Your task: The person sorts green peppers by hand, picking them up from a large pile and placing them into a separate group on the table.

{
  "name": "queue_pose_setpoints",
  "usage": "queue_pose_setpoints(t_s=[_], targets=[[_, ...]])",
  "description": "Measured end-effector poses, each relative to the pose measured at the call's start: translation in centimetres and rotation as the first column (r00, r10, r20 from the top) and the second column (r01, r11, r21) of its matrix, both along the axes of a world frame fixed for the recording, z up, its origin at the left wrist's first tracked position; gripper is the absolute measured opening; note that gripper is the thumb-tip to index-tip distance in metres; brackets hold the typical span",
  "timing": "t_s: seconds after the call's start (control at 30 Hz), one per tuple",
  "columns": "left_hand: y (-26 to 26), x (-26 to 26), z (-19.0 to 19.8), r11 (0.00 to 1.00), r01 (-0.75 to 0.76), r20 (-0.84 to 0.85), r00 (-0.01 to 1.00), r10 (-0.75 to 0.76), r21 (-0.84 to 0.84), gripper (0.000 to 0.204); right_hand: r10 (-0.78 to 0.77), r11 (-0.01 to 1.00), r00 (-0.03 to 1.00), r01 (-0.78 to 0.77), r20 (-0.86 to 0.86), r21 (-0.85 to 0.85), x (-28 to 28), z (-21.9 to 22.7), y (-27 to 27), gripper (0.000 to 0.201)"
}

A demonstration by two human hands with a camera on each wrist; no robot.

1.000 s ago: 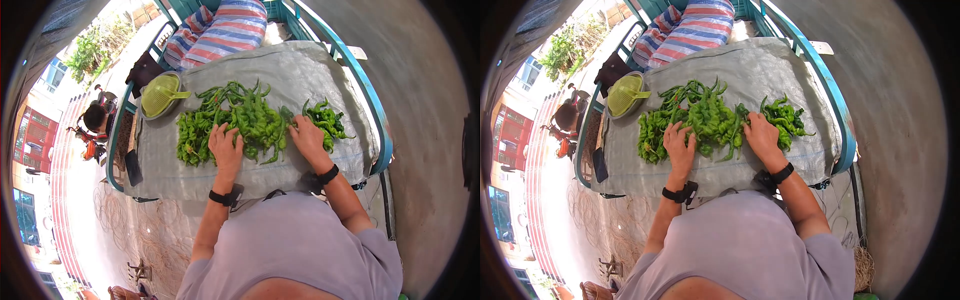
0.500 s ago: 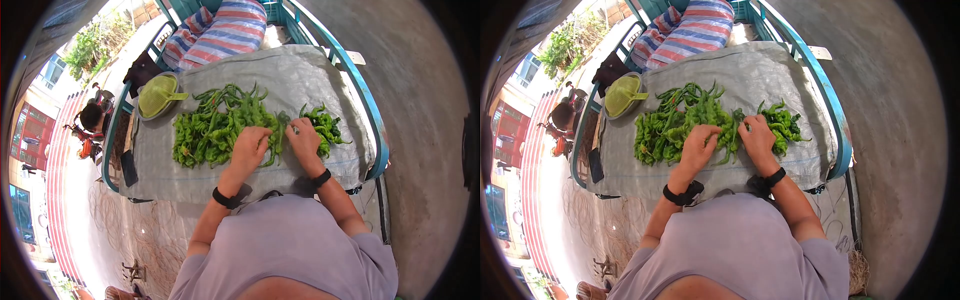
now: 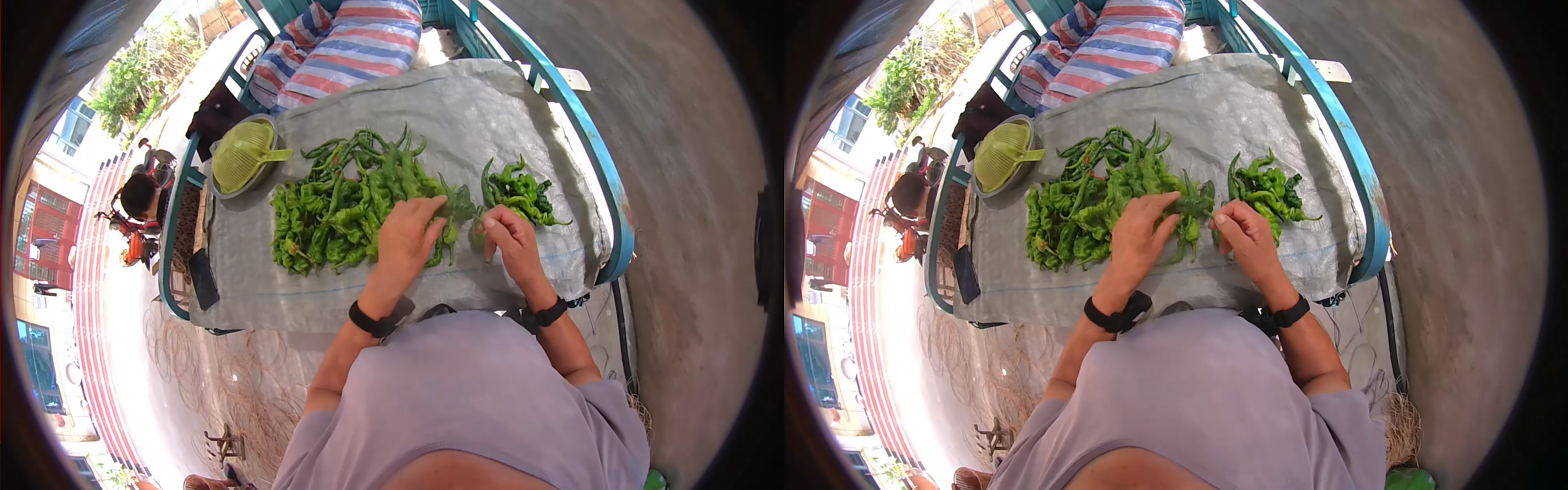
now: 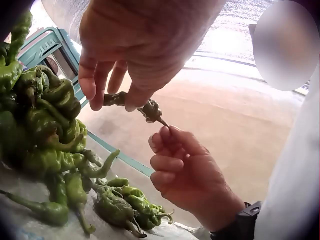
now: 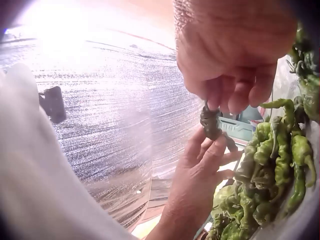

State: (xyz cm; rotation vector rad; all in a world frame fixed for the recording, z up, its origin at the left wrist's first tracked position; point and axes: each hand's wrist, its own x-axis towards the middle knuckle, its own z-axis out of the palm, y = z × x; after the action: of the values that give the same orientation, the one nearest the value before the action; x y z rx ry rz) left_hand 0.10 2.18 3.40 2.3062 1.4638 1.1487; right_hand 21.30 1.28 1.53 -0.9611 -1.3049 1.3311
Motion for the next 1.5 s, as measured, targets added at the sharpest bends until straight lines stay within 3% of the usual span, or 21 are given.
queue_pose_setpoints(t_s=[0.1,0.2,0.33,0.37,0.57,0.67,0.7,0.77,0.87,0.93,1.07,1.13,1.17,1.2,1.27,1.37,1.47,1.5], targets=[[0.1,0.1,-0.1,0.994,0.035,-0.169,0.985,-0.016,0.108,0.027,-0.074,0.994,0.992,0.065,0.106,0.084,0.8,-0.1,-0.7,0.025],[0.4,0.7,0.1,0.985,-0.003,-0.058,0.998,0.013,0.172,0.025,-0.228,0.973,0.966,0.220,0.123,0.074,1.4,-0.2,-1.0,0.029],[1.0,0.8,-1.0,0.994,0.027,0.026,0.999,-0.030,0.110,0.028,-0.445,0.895,0.894,0.445,0.047,0.015,2.2,0.9,-1.2,0.035],[1.2,0.8,-1.2,0.995,0.052,-0.023,0.998,-0.050,0.090,0.029,-0.501,0.865,0.865,0.500,0.009,0.035,2.4,0.6,-1.0,0.039],[2.2,2.5,-3.1,0.981,0.157,-0.302,0.946,-0.116,0.115,0.034,-0.538,0.836,0.842,0.540,0.048,-0.097,2.8,-0.9,1.3,0.039],[2.5,3.2,-4.6,0.982,0.158,-0.404,0.909,-0.103,0.104,0.036,-0.553,0.816,0.823,0.566,0.128,-0.118,2.3,-1.2,2.3,0.040],[2.5,3.4,-5.0,0.984,0.143,-0.415,0.906,-0.087,0.105,0.036,-0.554,0.812,0.795,0.582,0.248,-0.050,2.2,-1.0,2.5,0.039],[2.5,3.7,-5.8,0.991,0.107,-0.384,0.921,-0.069,0.077,0.037,-0.553,0.804,0.684,0.588,0.476,0.089,2.2,-0.7,2.8,0.038],[1.9,3.4,-3.8,0.995,0.089,-0.133,0.987,-0.093,-0.039,0.034,-0.607,0.756,0.197,0.443,0.770,0.483,2.5,-1.6,3.5,0.037],[2.1,2.9,-3.4,0.989,0.121,0.182,0.978,-0.104,-0.084,0.031,-0.543,0.795,0.219,0.444,0.810,0.413,2.9,-1.6,3.5,0.038],[1.9,2.1,-1.7,0.977,0.152,0.626,0.779,-0.026,-0.149,0.026,-0.459,0.837,0.290,0.460,0.840,0.298,2.9,-0.2,3.3,0.036],[1.8,1.9,-1.2,0.955,0.221,0.777,0.630,0.015,-0.198,0.028,-0.575,0.813,0.416,0.383,0.704,0.438,2.5,-0.7,3.3,0.032],[1.8,1.8,-1.2,0.945,0.254,0.827,0.561,0.030,-0.206,0.029,-0.617,0.787,0.478,0.353,0.626,0.506,2.2,-0.9,3.2,0.031],[1.8,1.7,-1.2,0.934,0.289,0.872,0.488,0.046,-0.211,0.029,-0.485,0.874,0.624,0.325,0.613,0.362,1.8,-0.5,2.9,0.029],[1.8,1.7,-1.2,0.929,0.303,0.894,0.444,0.060,-0.212,0.031,-0.201,0.979,0.853,0.190,0.482,0.072,0.6,0.8,2.0,0.027],[1.9,1.6,-1.7,0.932,0.296,0.908,0.412,0.075,-0.211,0.031,0.047,0.999,0.947,-0.035,0.317,-0.042,-1.1,1.1,1.1,0.033],[1.6,1.4,-1.7,0.942,0.262,0.917,0.387,0.098,-0.212,0.031,0.181,0.982,0.895,-0.140,0.408,-0.128,-2.2,1.1,0.1,0.041],[1.5,1.3,-1.7,0.945,0.255,0.920,0.380,0.096,-0.204,0.031,0.248,0.965,0.914,-0.203,0.322,-0.165,-2.5,0.3,0.4,0.048]])
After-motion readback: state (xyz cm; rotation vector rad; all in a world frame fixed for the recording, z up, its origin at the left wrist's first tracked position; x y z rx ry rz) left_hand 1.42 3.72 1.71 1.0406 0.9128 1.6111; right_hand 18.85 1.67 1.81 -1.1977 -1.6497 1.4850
